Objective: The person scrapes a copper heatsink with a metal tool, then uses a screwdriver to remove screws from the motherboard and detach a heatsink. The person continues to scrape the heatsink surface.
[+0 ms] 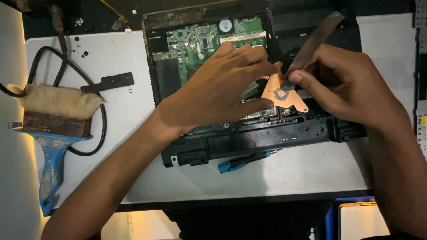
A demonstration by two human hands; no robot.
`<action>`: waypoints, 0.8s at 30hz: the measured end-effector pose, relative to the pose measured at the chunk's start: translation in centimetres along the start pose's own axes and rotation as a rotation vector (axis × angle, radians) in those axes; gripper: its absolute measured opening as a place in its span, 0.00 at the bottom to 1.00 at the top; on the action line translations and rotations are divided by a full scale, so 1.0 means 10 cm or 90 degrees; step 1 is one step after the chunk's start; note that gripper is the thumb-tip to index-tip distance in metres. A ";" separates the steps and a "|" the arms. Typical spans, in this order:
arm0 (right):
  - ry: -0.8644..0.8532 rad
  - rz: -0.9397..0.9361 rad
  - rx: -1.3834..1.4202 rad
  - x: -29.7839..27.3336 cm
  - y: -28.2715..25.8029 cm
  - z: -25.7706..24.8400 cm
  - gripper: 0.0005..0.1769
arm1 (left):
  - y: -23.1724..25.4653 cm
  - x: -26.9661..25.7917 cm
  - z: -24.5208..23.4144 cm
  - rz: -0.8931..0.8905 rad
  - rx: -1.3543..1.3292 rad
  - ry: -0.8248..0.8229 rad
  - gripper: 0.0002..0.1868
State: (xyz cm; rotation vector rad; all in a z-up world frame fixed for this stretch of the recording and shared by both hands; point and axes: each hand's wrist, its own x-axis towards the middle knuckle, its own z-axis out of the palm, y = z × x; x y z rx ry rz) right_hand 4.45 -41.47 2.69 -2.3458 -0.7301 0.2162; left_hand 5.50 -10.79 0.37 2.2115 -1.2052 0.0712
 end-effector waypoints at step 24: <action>0.041 0.068 0.054 -0.03 -0.01 -0.01 0.09 | 0.12 0.01 0.02 -0.066 -0.013 -0.011 0.31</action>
